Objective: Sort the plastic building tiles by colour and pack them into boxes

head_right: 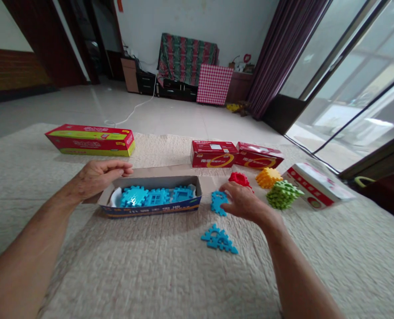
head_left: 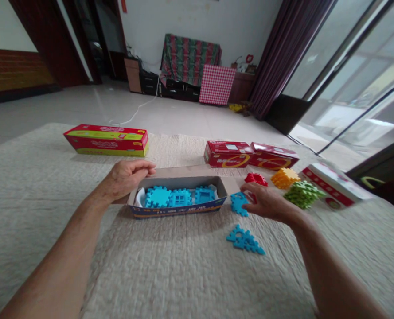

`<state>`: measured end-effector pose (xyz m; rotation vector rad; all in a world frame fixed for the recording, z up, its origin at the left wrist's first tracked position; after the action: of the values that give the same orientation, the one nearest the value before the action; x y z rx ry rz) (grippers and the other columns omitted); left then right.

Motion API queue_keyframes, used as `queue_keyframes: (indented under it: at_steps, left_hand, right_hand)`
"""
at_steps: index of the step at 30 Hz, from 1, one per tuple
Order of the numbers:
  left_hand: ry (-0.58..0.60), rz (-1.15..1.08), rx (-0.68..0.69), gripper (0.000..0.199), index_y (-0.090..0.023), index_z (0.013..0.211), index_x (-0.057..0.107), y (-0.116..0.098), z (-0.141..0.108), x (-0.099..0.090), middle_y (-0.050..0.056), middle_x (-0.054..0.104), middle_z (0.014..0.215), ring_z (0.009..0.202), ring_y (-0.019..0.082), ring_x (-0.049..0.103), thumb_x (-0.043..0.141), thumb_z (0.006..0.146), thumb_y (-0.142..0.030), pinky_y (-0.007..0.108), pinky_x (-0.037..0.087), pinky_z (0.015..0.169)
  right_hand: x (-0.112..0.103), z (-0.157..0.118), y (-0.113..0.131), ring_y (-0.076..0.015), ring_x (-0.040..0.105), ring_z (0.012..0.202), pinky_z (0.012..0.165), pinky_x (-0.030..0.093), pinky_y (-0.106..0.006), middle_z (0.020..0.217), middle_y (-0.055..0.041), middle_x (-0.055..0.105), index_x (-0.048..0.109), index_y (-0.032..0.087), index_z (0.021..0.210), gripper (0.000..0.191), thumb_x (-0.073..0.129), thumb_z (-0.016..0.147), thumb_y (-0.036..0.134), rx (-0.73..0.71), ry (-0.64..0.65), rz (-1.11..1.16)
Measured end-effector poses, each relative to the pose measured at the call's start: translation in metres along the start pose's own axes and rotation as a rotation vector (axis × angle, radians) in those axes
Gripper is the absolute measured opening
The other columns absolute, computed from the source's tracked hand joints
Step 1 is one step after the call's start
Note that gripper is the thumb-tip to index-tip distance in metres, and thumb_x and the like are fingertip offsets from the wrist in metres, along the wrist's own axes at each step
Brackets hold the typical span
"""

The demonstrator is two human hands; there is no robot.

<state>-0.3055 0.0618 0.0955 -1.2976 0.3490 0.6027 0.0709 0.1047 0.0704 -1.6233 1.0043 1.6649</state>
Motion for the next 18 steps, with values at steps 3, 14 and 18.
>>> queue_keyframes:
  at_steps: [3,14,18]
  left_hand:
    - [0.007,-0.009,0.007,0.033,-0.018,0.095,0.074,0.001,0.0,0.0,0.006,0.077,0.089,0.084,0.022,0.071,0.059,0.074,-0.039,0.039,0.056,0.088]
    - [0.008,-0.012,-0.003,0.034,-0.018,0.097,0.074,0.002,-0.001,0.001,0.005,0.077,0.09,0.086,0.021,0.071,0.058,0.075,-0.038,0.037,0.055,0.089]
    - [0.008,-0.009,0.016,0.032,-0.019,0.098,0.074,0.001,-0.001,0.0,0.005,0.077,0.091,0.087,0.021,0.071,0.057,0.077,-0.037,0.037,0.055,0.089]
  right_hand:
    - [0.005,-0.002,0.004,-0.0249,0.065,0.088,0.072,0.051,-0.034,0.101,-0.0109,0.068,0.061,0.02,0.107,0.039,0.069,0.071,0.033,-0.001,0.03,-0.029]
    - [0.019,-0.003,0.022,-0.0276,0.061,0.098,0.085,0.046,-0.041,0.099,-0.009,0.065,0.064,0.021,0.1,0.03,0.068,0.07,0.022,-0.053,-0.016,-0.134]
    - [0.001,-0.006,0.013,-0.0283,0.064,0.093,0.08,0.049,-0.042,0.098,-0.0118,0.068,0.064,0.019,0.101,0.031,0.067,0.071,0.024,-0.011,0.01,-0.09]
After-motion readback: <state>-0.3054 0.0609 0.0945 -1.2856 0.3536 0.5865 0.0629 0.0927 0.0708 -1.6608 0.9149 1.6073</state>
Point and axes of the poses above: each hand's wrist, its own z-axis towards the middle knuckle, its own x-axis out of the palm, y = z × x, the point moved 8 cm from there along z, towards the middle knuckle
